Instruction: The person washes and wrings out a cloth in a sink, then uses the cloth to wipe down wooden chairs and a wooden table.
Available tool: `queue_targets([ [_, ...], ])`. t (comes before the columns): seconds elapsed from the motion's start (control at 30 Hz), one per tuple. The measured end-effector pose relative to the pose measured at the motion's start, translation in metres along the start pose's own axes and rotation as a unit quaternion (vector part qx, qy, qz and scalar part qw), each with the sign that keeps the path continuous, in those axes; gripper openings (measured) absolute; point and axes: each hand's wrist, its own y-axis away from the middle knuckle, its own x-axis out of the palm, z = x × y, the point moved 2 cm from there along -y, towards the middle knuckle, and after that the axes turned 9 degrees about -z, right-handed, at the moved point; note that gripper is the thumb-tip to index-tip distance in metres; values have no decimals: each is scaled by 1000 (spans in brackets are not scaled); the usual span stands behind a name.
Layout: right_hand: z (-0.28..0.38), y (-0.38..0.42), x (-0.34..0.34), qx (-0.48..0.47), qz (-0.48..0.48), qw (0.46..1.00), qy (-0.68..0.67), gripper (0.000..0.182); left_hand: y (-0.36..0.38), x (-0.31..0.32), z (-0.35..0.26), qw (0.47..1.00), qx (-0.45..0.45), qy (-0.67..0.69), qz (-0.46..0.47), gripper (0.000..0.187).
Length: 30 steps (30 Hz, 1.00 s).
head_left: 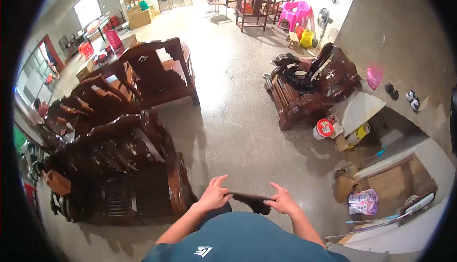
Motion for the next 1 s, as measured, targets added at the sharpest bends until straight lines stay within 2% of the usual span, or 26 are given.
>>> queue_targets([
  [0.03,1,-28,-10,15,-24,999,-26,35,-38,-2,21,997,-7,52,49,24],
  [0.07,-1,-56,-20,-39,-86,995,-19,38,-74,0,42,990,-12,102,98,24],
  [0.1,4,-85,-37,53,-59,995,-60,38,-113,3,61,978,-16,150,147,25],
  [0.17,12,-141,-75,231,2,963,-138,38,-197,-4,78,944,-115,178,254,32],
  [0.2,4,-169,-76,176,-79,963,-188,36,-237,-4,89,921,-160,178,307,33],
  [0.23,-6,-199,-75,188,-99,950,-227,36,-270,4,105,894,-206,177,356,35],
  [0.27,-15,-231,-74,199,-118,936,-266,37,-292,26,130,917,-170,176,314,39],
  [0.3,-23,-266,-77,209,-136,919,-304,37,-319,37,145,892,-227,216,325,39],
  [0.37,-34,-343,-84,201,-110,903,-365,38,-374,59,174,827,-340,294,336,39],
  [0.4,-37,-385,-92,195,-96,893,-394,39,-396,83,204,844,-317,257,348,41],
  [0.43,-36,-430,-102,208,-50,876,-433,37,-425,85,215,836,-343,285,319,42],
  [0.5,-22,-515,-132,120,-53,926,-354,36,-478,76,234,812,-393,336,271,44],
  [0.53,-4,-555,-158,110,-18,929,-354,38,-508,65,241,787,-432,363,249,43],
  [0.57,13,-590,-181,99,19,933,-347,41,-531,70,258,737,-482,431,198,42],
  [0.63,17,-671,-186,-49,28,988,-147,52,-574,83,295,611,-558,554,89,41],
  [0.67,21,-706,-189,-60,72,988,-127,60,-598,82,312,569,-571,589,57,37],
  [0.77,37,-798,-212,-157,88,980,-82,66,-656,125,392,688,-535,489,-35,33],
  [0.8,32,-833,-218,-179,100,971,-124,66,-679,133,415,648,-542,530,-79,28],
  [0.87,17,-911,-232,-218,116,947,-206,66,-718,173,486,705,-499,490,-117,27],
  [0.9,7,-949,-239,-121,89,959,-238,65,-752,174,512,733,-475,469,-132,26],
  [0.93,-2,-990,-251,-23,56,961,-268,64,-795,153,520,807,-467,350,-90,24],
  [0.97,-9,-1019,-259,80,24,951,-299,63,-822,164,552,879,-378,285,-51,23],
  [1.0,-55,-1060,-220,110,-49,903,-413,68,-858,162,563,925,-296,230,-60,23],
])
